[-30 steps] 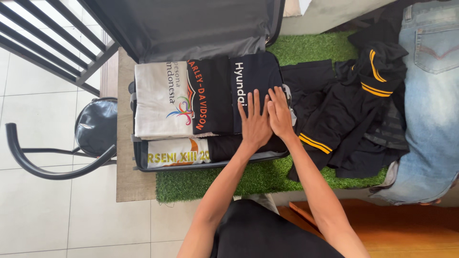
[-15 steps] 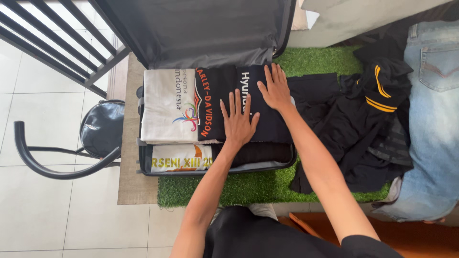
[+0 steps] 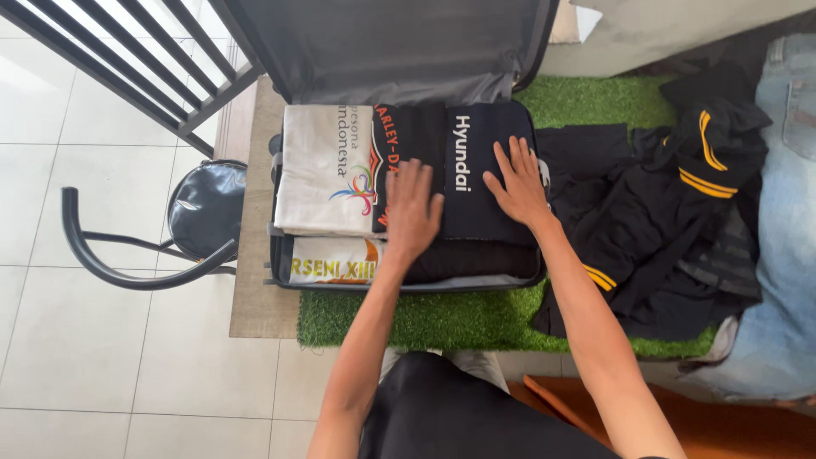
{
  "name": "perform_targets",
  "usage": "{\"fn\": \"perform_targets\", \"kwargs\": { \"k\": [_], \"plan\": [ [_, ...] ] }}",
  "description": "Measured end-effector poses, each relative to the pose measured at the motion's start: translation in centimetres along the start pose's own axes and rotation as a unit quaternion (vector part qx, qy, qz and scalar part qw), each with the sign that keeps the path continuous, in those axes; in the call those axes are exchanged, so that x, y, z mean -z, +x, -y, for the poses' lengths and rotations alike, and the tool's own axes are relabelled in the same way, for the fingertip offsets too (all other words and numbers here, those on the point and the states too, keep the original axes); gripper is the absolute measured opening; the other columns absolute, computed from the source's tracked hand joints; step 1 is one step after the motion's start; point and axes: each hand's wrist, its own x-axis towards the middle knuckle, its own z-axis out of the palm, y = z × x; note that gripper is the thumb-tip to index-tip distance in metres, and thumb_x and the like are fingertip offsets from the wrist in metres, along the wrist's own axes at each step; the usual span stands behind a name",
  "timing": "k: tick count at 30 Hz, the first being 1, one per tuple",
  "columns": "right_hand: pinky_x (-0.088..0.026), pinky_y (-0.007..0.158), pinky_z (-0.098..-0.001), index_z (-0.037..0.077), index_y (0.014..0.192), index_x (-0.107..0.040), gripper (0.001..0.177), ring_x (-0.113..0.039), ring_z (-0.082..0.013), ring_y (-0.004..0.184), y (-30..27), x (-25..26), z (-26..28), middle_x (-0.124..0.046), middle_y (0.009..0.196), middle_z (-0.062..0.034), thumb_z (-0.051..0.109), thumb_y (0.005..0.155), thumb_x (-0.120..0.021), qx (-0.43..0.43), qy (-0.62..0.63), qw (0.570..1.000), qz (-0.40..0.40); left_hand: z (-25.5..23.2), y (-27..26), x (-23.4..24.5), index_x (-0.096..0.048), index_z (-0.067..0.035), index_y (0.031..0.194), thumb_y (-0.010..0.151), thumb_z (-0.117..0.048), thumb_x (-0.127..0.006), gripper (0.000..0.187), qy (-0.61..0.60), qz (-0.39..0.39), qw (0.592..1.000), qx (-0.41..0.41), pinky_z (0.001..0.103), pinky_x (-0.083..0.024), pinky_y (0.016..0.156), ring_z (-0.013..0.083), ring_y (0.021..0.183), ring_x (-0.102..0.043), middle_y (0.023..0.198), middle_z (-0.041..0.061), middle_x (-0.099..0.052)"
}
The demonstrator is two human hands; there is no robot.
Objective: The person folds several dark-colored shirts and pairs of pants on a surface and places them into a suitcase.
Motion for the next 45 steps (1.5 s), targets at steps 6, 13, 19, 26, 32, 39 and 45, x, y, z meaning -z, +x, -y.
{"fn": "perform_targets", "kwargs": {
  "k": [6, 13, 19, 26, 32, 39, 45],
  "plan": [
    [-0.016, 0.126, -0.0531, 0.006, 0.159, -0.038, 0.07, -0.021, -0.0423, 0.155, -5.2, 0.3, 3.0, -0.028, 0.164, -0.0291, 0.05, 0.105, -0.048, -0.016, -0.074, 0.996, -0.043, 1.9, -2.4, 2.2, -0.044, 0.002, 0.151, 0.1, -0.041, -0.057, 0.068, 0.12, -0.022, 0.991, 0.058, 0.062, -0.01, 0.121, 0.0477, 0.15, -0.022, 0.159, 0.027, -0.032],
    [-0.014, 0.129, -0.052, 0.009, 0.16, -0.037, 0.062, -0.021, -0.0388, 0.158, -9.4, -0.5, 5.0, -0.029, 0.167, -0.0241, 0.043, 0.11, -0.042, -0.031, -0.047, 0.995, -0.081, 2.0, -5.2, 0.7, -0.034, 0.003, 0.158, 0.105, -0.042, -0.05, 0.071, 0.116, -0.022, 0.992, 0.043, 0.059, -0.008, 0.126, 0.0424, 0.157, -0.019, 0.167, 0.023, -0.028],
    [-0.004, 0.126, -0.0515, 0.008, 0.162, -0.033, 0.066, -0.007, -0.038, 0.158, -11.6, -0.8, 4.9, -0.016, 0.169, -0.0245, 0.042, 0.107, -0.045, -0.045, 0.011, 0.998, -0.052, 1.4, -6.5, 0.7, -0.03, 0.006, 0.159, 0.104, -0.04, -0.053, 0.076, 0.091, -0.025, 0.995, 0.028, 0.056, -0.011, 0.127, 0.0421, 0.156, -0.021, 0.166, 0.028, -0.028],
    [-0.021, 0.126, -0.0464, 0.003, 0.145, -0.055, 0.049, -0.033, -0.0361, 0.153, -13.4, -0.4, 5.8, -0.046, 0.157, -0.023, 0.031, 0.105, -0.058, -0.054, 0.167, 0.968, -0.179, 1.0, -6.5, 0.8, -0.037, 0.002, 0.157, 0.104, -0.04, -0.054, 0.07, 0.115, -0.022, 0.992, 0.044, 0.057, -0.013, 0.125, 0.043, 0.154, -0.024, 0.163, 0.028, -0.033],
    [-0.048, 0.114, -0.0388, 0.004, 0.12, -0.074, 0.03, -0.064, -0.0338, 0.128, -16.5, 1.0, 0.5, -0.073, 0.128, -0.0176, 0.027, 0.102, -0.066, -0.241, 0.302, 0.838, -0.385, 0.6, -6.6, 0.7, -0.05, 0.007, 0.148, 0.104, -0.034, -0.059, 0.06, 0.085, -0.043, 0.995, 0.041, 0.059, -0.015, 0.127, 0.0424, 0.154, -0.028, 0.16, 0.026, -0.039],
    [-0.017, 0.111, -0.0699, -0.007, 0.145, -0.06, 0.093, -0.015, -0.0497, 0.144, -20.0, 1.5, -10.7, -0.021, 0.158, -0.0312, 0.043, 0.072, -0.086, -0.219, -0.111, 0.953, -0.179, -2.4, -6.5, 0.7, -0.064, 0.007, 0.13, 0.098, -0.016, -0.066, 0.039, 0.02, -0.055, 0.997, -0.04, 0.057, -0.022, 0.127, 0.0414, 0.149, -0.037, 0.15, 0.026, -0.05],
    [-0.031, 0.12, -0.0541, 0.005, 0.11, -0.077, 0.021, -0.039, -0.0401, 0.149, -21.7, -2.4, -15.6, -0.053, 0.155, -0.0231, 0.02, 0.102, -0.066, -0.212, 0.008, 0.926, -0.312, -4.7, -6.0, -0.9, -0.066, 0.007, 0.126, 0.098, -0.011, -0.065, 0.033, -0.018, -0.023, 0.996, -0.084, 0.056, -0.026, 0.126, 0.0422, 0.146, -0.041, 0.146, 0.026, -0.052]
  ]
}}
